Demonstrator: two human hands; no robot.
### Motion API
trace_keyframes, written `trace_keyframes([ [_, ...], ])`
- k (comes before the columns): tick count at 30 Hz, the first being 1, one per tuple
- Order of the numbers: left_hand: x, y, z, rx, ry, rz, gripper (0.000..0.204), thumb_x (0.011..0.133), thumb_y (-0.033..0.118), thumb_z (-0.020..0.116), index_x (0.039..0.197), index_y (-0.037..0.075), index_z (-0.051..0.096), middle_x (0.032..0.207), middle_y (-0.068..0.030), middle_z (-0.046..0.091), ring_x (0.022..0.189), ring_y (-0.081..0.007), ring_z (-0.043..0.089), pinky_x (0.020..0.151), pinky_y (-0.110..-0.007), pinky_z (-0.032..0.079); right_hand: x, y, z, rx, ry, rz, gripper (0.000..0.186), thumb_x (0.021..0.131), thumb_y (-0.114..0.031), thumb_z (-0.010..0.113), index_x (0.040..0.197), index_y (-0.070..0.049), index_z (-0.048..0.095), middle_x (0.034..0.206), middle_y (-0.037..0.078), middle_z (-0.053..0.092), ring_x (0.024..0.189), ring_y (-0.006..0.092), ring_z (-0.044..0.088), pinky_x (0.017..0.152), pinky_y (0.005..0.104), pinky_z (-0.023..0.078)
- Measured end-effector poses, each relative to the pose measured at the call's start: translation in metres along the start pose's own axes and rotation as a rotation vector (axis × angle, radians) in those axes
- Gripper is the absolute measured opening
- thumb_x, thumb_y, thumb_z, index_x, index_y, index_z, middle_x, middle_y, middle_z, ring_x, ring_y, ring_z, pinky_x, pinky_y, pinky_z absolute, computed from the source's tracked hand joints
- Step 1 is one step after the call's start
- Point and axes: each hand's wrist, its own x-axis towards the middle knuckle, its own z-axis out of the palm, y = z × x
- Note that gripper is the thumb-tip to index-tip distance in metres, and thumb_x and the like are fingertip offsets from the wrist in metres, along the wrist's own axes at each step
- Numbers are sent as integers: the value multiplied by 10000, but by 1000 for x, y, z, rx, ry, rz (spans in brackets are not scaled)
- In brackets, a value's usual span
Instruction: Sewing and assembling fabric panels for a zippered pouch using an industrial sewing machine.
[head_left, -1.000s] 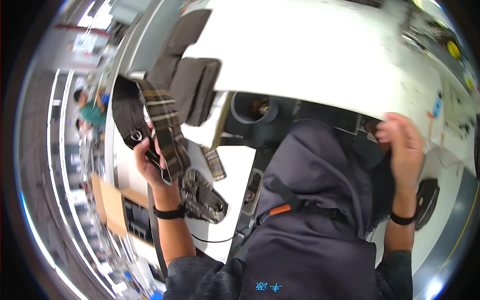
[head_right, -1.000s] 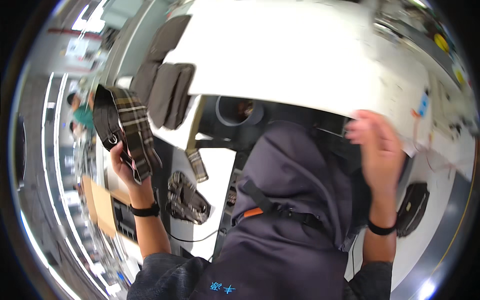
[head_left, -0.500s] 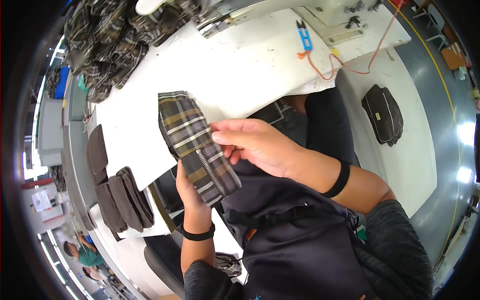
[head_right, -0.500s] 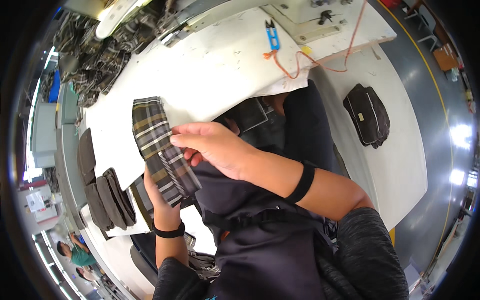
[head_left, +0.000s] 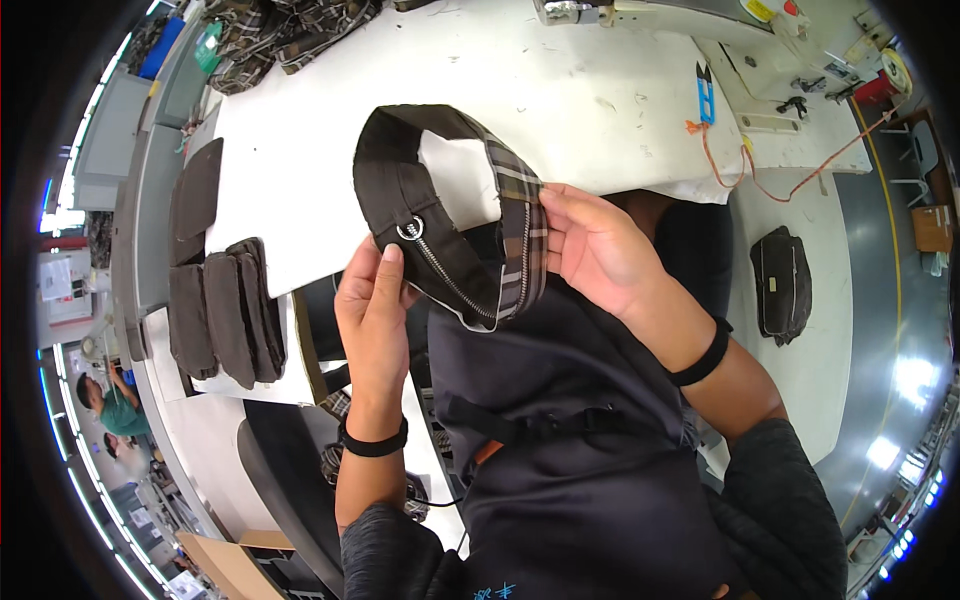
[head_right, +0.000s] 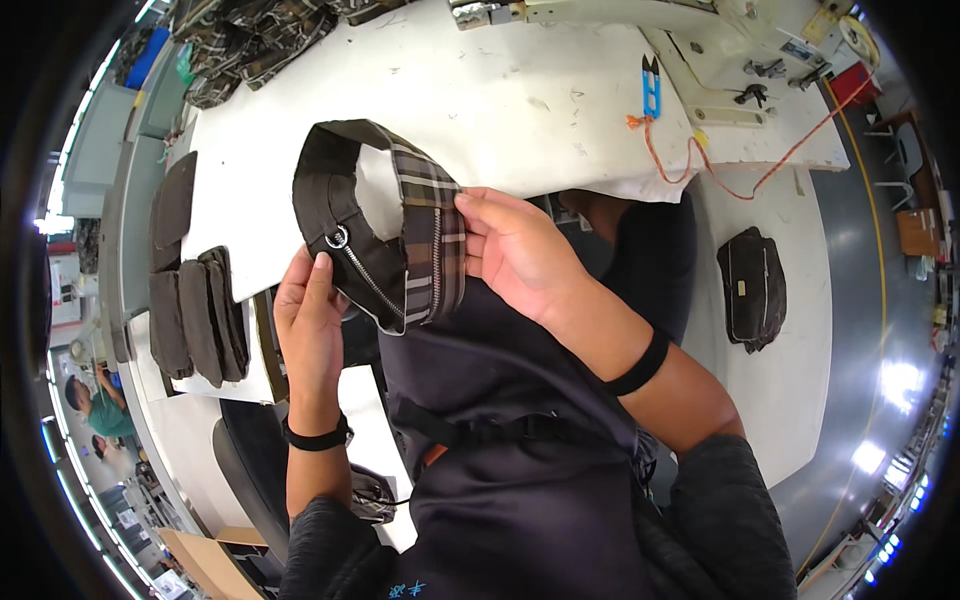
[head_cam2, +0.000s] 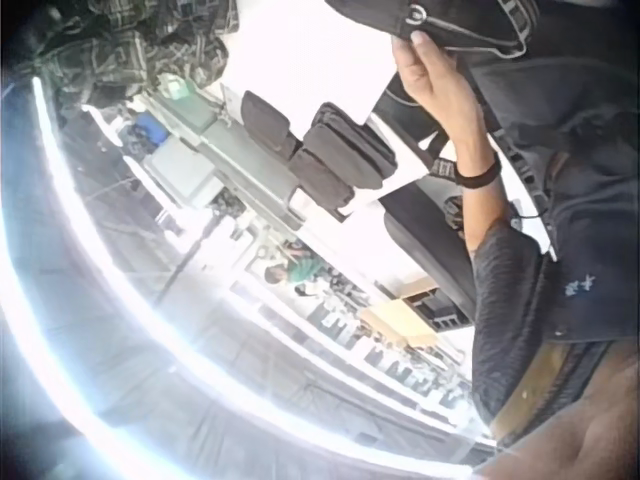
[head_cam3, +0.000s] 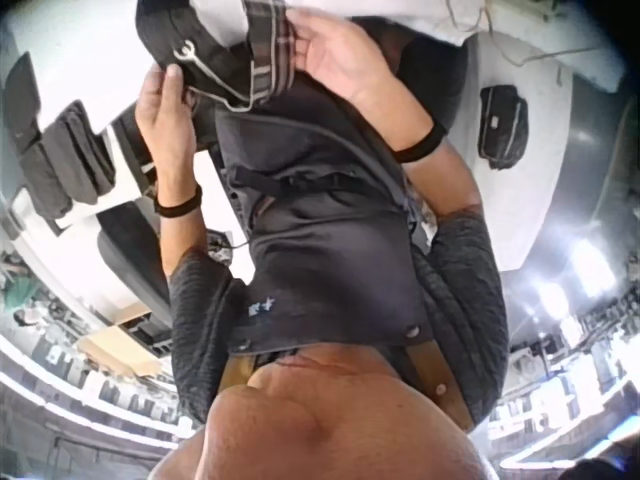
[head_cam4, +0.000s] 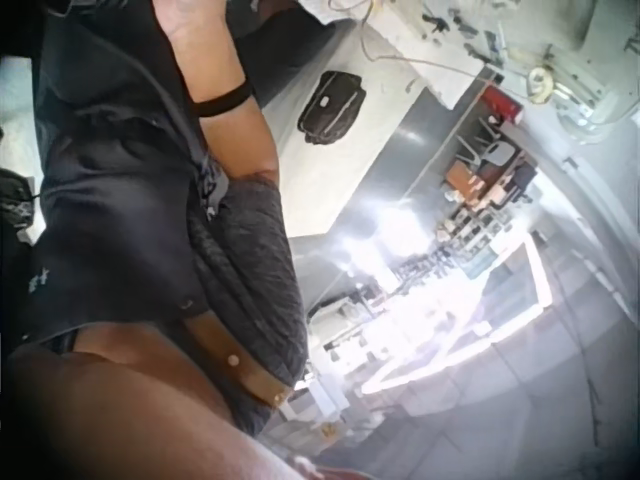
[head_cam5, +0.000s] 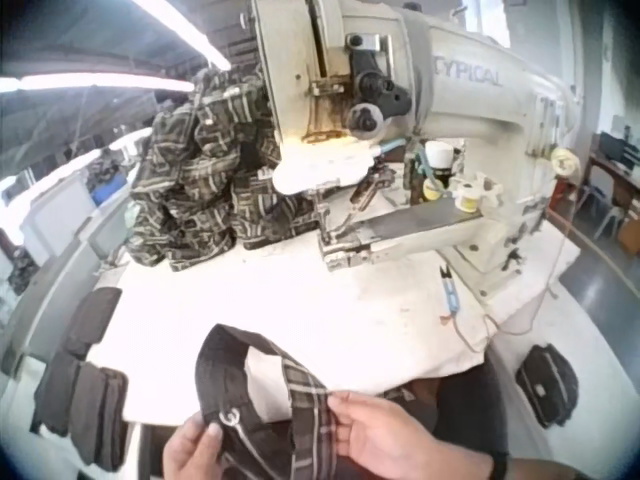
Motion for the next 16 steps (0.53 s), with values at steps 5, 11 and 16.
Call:
trace_keyframes([
  [5, -16, 15, 26, 534, 123, 414, 355, 1081, 99, 591, 1409, -35, 568, 1365, -129, 639, 1173, -195, 645, 1038, -316, 495, 11, 2, -1, 17, -24, -68, 196, 1061, -127, 634, 1216, -9, 655, 1130, 61, 707, 1053, 160, 671, 971, 331, 540],
  [11, -16, 28, 46, 573, -340, 191, 213, 1007, 148, 754, 1092, -43, 717, 978, -9, 718, 899, -41, 567, 842, -234, 472, 16, -13, 42, -60, -44, -137, 239, 1076, -158, 632, 1236, 18, 654, 1137, 69, 695, 1034, 146, 665, 940, 310, 558],
  [16, -8, 38, 40, 158, -108, 321, 340, 1037, 158, 705, 1302, -54, 689, 1242, -117, 735, 1119, -140, 666, 1032, -286, 495, 14, -38, 75, -226, -238, -56, 433, 1064, -324, 668, 1402, -54, 641, 1154, 54, 721, 1026, 131, 683, 948, 304, 556],
])
